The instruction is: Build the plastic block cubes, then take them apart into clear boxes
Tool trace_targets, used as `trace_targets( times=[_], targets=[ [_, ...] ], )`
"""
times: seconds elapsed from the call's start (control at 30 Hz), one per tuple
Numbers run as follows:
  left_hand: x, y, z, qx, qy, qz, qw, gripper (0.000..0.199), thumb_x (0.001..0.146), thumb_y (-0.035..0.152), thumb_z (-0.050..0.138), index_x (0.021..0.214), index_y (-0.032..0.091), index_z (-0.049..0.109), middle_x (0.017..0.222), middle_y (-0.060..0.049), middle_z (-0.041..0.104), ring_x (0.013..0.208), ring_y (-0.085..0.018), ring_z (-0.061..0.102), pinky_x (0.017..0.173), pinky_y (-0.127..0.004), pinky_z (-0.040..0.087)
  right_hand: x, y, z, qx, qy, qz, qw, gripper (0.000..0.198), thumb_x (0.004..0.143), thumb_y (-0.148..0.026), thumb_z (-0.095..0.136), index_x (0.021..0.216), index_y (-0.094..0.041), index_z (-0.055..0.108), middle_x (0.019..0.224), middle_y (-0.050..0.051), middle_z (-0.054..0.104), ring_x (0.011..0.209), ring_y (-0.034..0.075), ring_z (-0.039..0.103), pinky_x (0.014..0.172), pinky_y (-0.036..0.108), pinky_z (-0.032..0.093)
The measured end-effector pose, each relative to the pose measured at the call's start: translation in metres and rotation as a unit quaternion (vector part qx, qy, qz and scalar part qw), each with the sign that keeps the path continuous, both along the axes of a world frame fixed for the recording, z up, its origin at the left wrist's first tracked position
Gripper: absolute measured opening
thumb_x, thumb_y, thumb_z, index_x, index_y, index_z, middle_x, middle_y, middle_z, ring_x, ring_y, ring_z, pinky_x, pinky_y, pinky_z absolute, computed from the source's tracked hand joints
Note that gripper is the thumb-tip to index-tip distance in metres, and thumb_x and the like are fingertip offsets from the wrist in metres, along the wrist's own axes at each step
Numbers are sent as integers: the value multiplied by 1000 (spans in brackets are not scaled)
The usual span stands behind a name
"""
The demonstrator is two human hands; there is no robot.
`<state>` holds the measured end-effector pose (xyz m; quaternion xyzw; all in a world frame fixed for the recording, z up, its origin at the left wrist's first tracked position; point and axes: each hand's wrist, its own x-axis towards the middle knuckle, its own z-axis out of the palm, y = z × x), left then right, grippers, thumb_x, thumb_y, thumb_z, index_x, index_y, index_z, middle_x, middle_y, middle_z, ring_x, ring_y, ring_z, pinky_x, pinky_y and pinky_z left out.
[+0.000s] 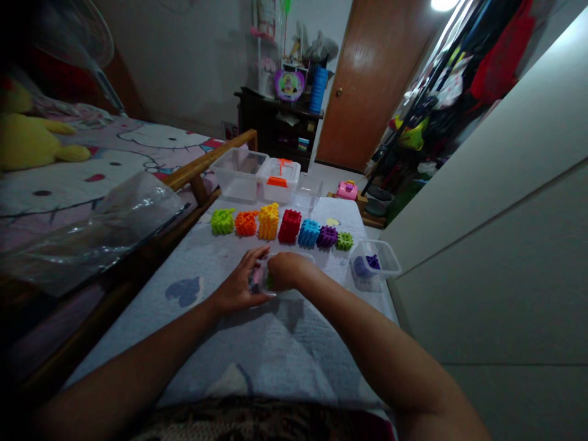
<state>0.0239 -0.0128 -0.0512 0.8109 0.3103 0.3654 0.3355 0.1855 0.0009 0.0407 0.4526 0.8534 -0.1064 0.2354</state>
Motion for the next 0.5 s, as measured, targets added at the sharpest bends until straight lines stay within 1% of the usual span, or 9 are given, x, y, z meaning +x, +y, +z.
trace_targets(
  times=[0.07, 0.17, 0.33, 0.5],
  targets=[
    [0, 0, 1, -4, 0, 0, 1000, 103, 68, 43, 83, 151, 26, 25, 146, -15, 38, 134, -36, 40, 109, -56, 41, -2, -1, -1, 1, 0, 2, 1000, 41, 81, -31, 64, 116, -10, 70, 108, 20, 74, 97, 27, 72, 78, 29, 52],
    [1, -1, 1, -4, -6, -1, 1000, 102, 67, 42, 83, 150, 25, 26, 145, -14, 38, 133, -35, 42, 109, -55, 41, -2, -1, 0, 1, 2, 2, 1000, 42, 81, -31, 65, 117, -10, 69, 107, 20, 74, 96, 27, 72, 78, 29, 53],
    [3, -1, 2, -8, -5, 2, 1000, 102, 66, 36, 83, 150, 25, 27, 143, -14, 38, 132, -35, 42, 113, -56, 36, -2, 0, 3, -5, 0, -2, 1000, 47, 80, -33, 66, 121, -8, 66, 108, 21, 73, 97, 28, 71, 75, 30, 53],
    [4, 0, 1, -12, -6, 11, 1000, 102, 65, 33, 84, 149, 25, 28, 143, -13, 39, 133, -34, 42, 114, -55, 36, -1, 2, 7, -17, -8, 4, 1000, 48, 81, -34, 64, 119, -5, 66, 106, 21, 73, 94, 29, 71, 71, 30, 51]
  ],
)
